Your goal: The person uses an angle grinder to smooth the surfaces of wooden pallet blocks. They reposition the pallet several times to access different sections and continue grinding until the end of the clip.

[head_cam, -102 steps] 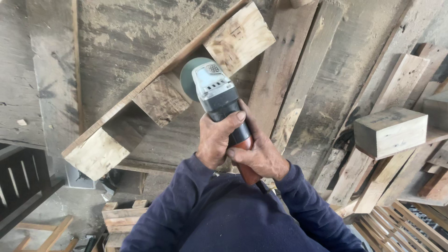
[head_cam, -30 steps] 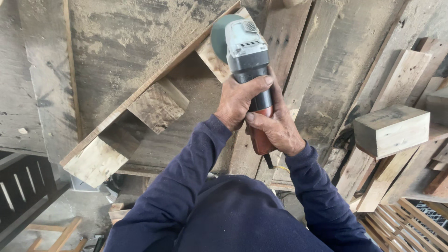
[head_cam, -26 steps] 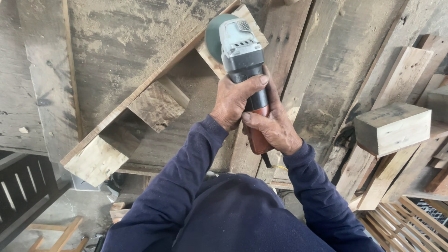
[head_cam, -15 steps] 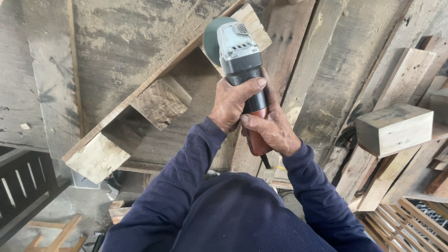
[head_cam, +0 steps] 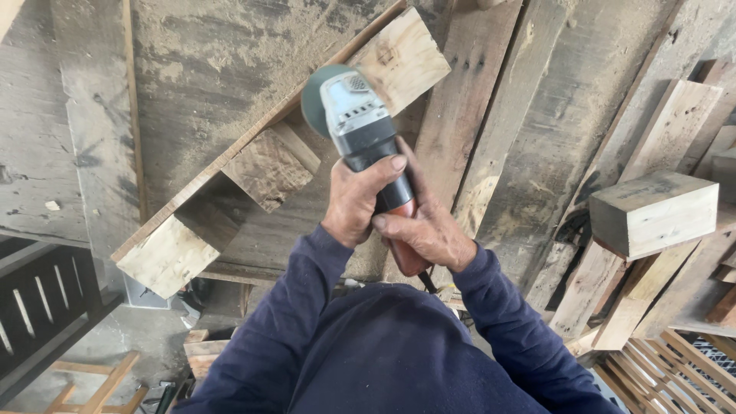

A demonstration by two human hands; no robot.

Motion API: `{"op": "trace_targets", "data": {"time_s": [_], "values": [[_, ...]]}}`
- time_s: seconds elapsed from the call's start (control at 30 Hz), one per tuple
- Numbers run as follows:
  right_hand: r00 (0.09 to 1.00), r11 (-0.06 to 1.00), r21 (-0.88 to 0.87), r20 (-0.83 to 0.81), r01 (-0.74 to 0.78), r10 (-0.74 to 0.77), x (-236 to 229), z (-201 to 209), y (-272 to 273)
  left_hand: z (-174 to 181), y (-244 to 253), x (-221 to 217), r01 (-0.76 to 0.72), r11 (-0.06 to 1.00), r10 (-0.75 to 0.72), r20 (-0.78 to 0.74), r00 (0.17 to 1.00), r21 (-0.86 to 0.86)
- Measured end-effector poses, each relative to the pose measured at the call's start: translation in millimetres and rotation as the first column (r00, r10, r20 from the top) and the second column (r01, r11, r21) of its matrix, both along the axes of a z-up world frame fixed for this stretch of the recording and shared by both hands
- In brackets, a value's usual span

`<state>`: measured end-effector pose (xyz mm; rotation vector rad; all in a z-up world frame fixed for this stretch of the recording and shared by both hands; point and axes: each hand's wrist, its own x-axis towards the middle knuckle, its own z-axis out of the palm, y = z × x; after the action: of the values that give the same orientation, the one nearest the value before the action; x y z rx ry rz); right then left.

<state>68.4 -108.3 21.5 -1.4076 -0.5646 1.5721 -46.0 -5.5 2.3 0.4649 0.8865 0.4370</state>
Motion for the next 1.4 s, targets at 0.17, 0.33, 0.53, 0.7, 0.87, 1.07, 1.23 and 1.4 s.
{"op": "trace_targets", "data": {"time_s": [0.17, 0.33, 0.53, 0.7, 0.87, 1.07, 1.23, 1.4], "values": [[0.993, 0.997, 0.056, 0.110, -0.054, 0.048, -6.1, 14.0, -2.5, 8.1, -6.3, -7.3, -0.016, 1.000, 0.016, 0.006, 1.000, 0.001], [0.983, 0.999, -0.034, 0.182, -0.032, 0.038, 18.2, 23.8, 6.5, -0.6, 3.5, 23.5, 0.029, 0.998, -0.034, 0.107, 0.994, 0.051], [0.949, 0.995, -0.069, 0.301, -0.078, 0.095, 53.9, 34.8, 20.5, -5.6, 10.8, 62.8, -0.010, 0.986, 0.040, 0.181, 0.983, -0.164], [0.964, 0.988, -0.114, 0.234, -0.107, 0.131, 56.7, 35.8, 6.5, -9.1, -6.4, 57.4, -0.044, 0.991, 0.067, 0.186, 0.980, -0.128], [0.944, 0.983, -0.143, 0.293, -0.112, 0.150, 32.7, 49.3, -13.8, 3.2, -35.3, 40.0, 0.006, 0.983, 0.028, 0.185, 0.982, -0.182], [0.969, 0.960, -0.274, 0.219, -0.050, 0.113, 42.3, 38.4, -1.6, -11.6, -11.1, 49.9, 0.038, 0.995, -0.009, 0.304, 0.953, -0.092], [0.972, 0.972, -0.236, 0.227, -0.011, 0.066, 48.1, 41.1, 7.2, -9.3, 0.3, 58.0, -0.002, 0.992, 0.045, 0.334, 0.942, -0.130], [0.913, 0.985, -0.118, 0.375, -0.123, 0.159, 30.8, 52.9, -3.1, 2.3, -27.7, 42.4, -0.026, 0.984, 0.075, 0.275, 0.958, -0.178]]}}
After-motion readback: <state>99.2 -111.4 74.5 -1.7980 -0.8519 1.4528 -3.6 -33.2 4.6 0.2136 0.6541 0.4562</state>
